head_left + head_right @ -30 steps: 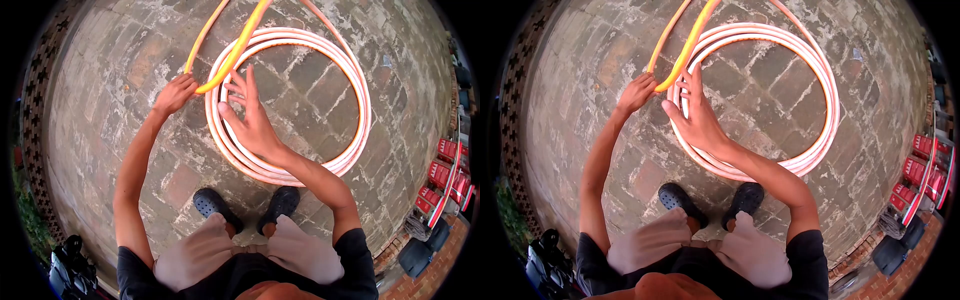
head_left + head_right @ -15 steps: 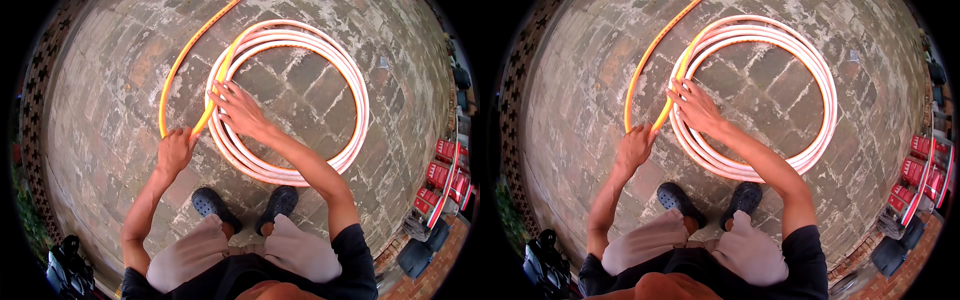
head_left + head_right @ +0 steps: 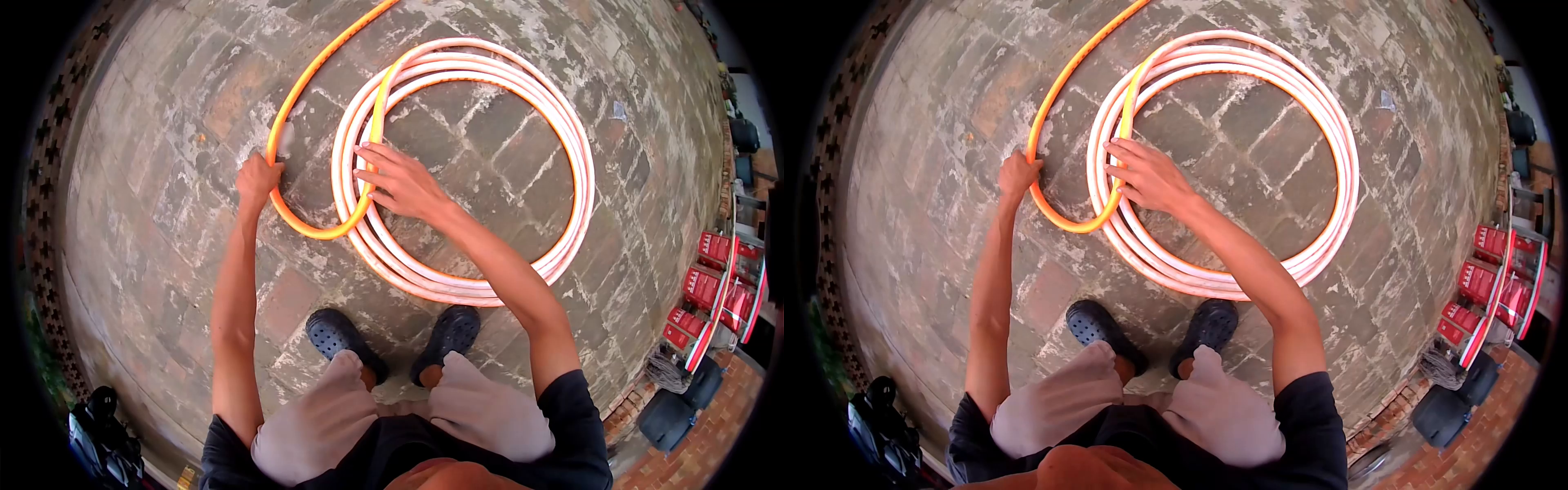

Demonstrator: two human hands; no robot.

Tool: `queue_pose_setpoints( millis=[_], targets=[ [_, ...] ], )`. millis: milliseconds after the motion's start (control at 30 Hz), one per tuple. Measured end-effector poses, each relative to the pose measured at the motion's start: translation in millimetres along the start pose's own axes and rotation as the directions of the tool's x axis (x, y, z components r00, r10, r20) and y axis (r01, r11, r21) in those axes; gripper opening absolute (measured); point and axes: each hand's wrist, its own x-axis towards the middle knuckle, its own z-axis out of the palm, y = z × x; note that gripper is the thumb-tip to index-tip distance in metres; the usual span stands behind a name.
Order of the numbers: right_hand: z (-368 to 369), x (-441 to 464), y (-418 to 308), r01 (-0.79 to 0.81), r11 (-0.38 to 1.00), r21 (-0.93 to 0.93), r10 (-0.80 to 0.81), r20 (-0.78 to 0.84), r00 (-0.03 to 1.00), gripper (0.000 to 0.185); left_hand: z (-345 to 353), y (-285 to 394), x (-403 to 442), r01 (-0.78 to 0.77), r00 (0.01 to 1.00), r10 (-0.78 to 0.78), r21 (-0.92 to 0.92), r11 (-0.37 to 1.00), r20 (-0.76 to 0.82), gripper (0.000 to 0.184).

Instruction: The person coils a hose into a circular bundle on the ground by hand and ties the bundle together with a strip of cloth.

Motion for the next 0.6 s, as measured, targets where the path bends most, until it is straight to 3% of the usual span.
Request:
queue_pose_setpoints(
  millis=[33,67,100,133,167,200,233,300,333,400,433,500,600],
  targets=[
    [-1,-1,2,0.033,0.999,0.007,-0.033,0.002,0.999,0.055,-11,-2,6,0.052,0.984,-0.042,-0.052,0.997,0.174,0.035],
    [-1,-1,4,0.067,0.998,0.014,-0.067,0.004,0.998,0.055,-19,-6,10,0.063,0.975,-0.002,-0.267,0.962,0.223,0.027],
    [0,0,6,0.068,0.998,0.014,-0.068,0.006,0.998,0.055,-28,-9,7,0.066,0.975,-0.004,-0.268,0.961,0.223,0.027],
    [2,1,9,0.08,0.997,0.016,-0.079,-0.036,0.996,0.055,-42,-11,0,0.178,0.945,0.054,-0.649,0.739,0.321,0.022],
    [4,3,11,0.091,0.996,0.016,-0.089,-0.077,0.993,0.056,-61,-14,-9,0.305,0.912,0.152,-0.879,0.367,0.38,0.018],
    [3,5,13,0.093,0.996,0.016,-0.092,-0.075,0.993,0.056,-96,2,-31,0.401,0.858,0.337,-0.915,0.029,0.387,0.014],
    [3,8,14,0.041,0.994,0.102,-0.032,-0.088,0.996,0.058,-132,28,-58,0.504,0.803,0.507,-0.811,-0.295,0.315,0.016],
    [4,16,18,-0.002,0.983,0.185,0.019,-0.09,0.996,0.059,-166,58,-86,0.622,0.669,0.727,-0.652,-0.434,0.155,0.021],
    [7,18,20,-0.009,0.978,0.206,0.035,-0.12,0.992,0.061,-183,76,-101,0.62,0.674,0.724,-0.649,-0.442,0.151,0.021],
    [7,22,20,-0.003,0.974,0.226,0.041,-0.163,0.986,0.063,-209,110,-125,0.715,0.593,0.805,-0.485,-0.504,0.038,0.018],
    [6,24,19,0.003,0.975,0.223,0.033,-0.157,0.987,0.063,-210,120,-129,0.71,0.598,0.801,-0.483,-0.512,0.03,0.018],
    [5,22,16,-0.013,0.977,0.213,0.049,-0.167,0.985,0.056,-211,134,-129,0.554,0.792,0.608,-0.351,-0.755,-0.059,0.014],
    [1,8,17,-0.007,0.991,0.131,0.034,-0.205,0.978,0.064,-198,120,-100,0.447,0.879,0.473,-0.234,-0.863,-0.065,0.016]
  ],
)
